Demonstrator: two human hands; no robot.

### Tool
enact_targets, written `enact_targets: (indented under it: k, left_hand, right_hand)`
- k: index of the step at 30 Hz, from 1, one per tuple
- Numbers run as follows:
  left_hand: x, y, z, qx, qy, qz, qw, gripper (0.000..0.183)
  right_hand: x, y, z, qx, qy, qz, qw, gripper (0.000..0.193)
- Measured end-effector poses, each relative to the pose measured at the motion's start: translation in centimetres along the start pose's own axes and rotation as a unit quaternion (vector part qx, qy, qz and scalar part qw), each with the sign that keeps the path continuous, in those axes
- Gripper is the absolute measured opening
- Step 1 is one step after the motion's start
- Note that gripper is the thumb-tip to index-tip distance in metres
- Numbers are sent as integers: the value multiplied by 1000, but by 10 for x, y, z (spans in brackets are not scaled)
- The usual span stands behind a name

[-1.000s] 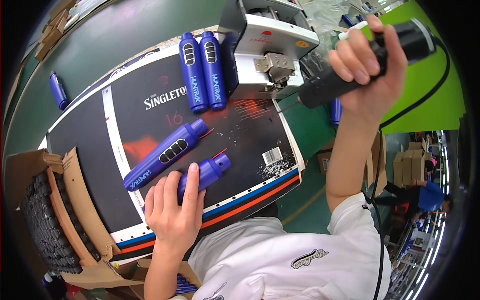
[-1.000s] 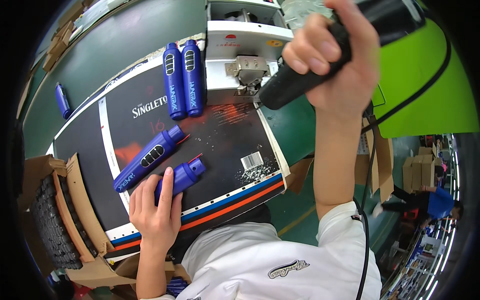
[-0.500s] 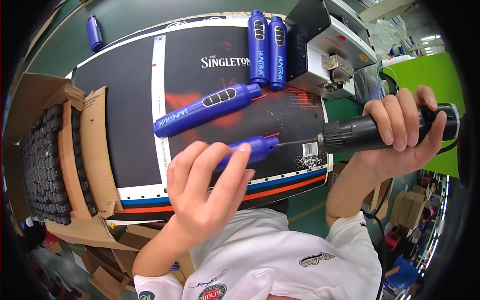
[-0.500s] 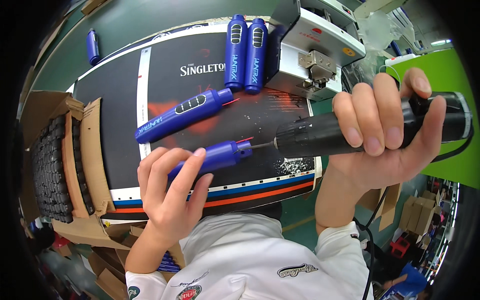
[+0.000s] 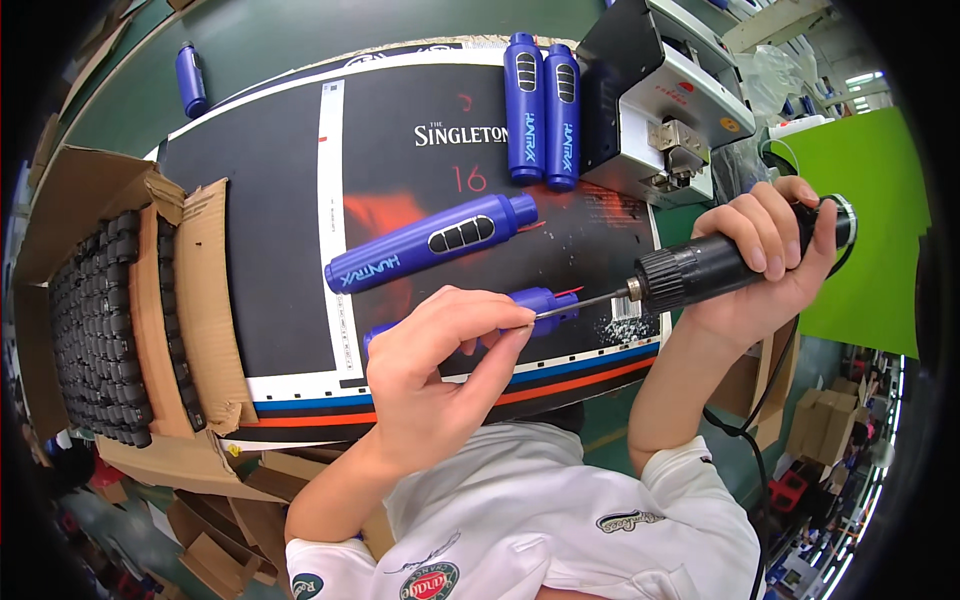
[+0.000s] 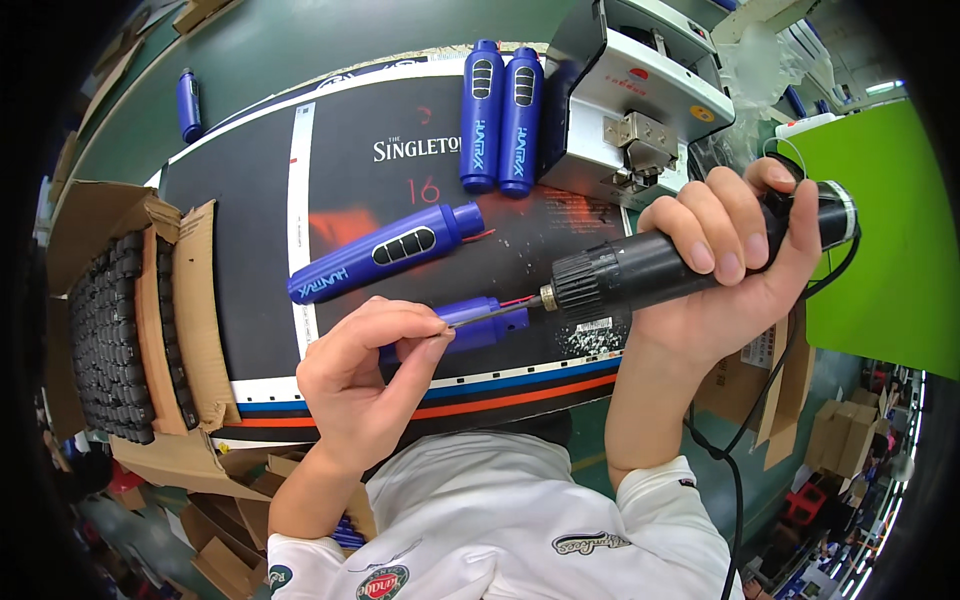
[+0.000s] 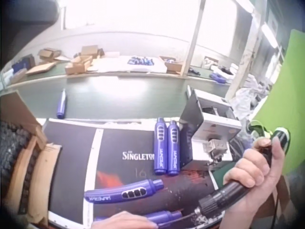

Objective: The person inserts small black cylindrical components into blue cylindrical casings on a workbench. They use a handheld black tool to press the components into the casings, then place the assembled units on the table. The person repeats this process for multiple units throughout the clip.

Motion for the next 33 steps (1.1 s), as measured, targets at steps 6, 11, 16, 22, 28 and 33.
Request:
enact_targets:
  k: [6, 11, 16, 22, 28, 33]
  left_hand:
    - [1, -1, -1, 5, 17, -3, 1000, 24]
    - [1, -1, -2, 0, 17, 7, 1000, 23]
    - [1, -1, 0, -8, 9, 11, 1000, 22]
    - [-5, -2, 6, -13, -58, -39, 997, 34]
    - [-28, 17, 21, -259, -323, -141, 900, 51]
    - [-28, 18, 9, -294, -401, -162, 852, 41]
  right_hand:
    - [15, 0, 9, -10, -52, 51, 997, 22]
    - [21, -1, 10, -11, -67, 65, 996, 21]
    - [23, 1, 12, -6, -72, 75, 994, 21]
    - [24, 2, 8, 2, -80, 77, 994, 20]
    - [2, 6, -36, 49, 51, -3, 997, 23]
    - [-30, 22, -31, 44, 217, -174, 959, 28]
Point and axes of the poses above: each hand's wrist, its own y-axis away from the middle knuckle, its own x-axis out of the back of the hand, z = x × y, the point moved 8 cm from there along -y, towards the middle knuckle, and after that the axes turned 11 degrees about z, right-handed, at the moved point
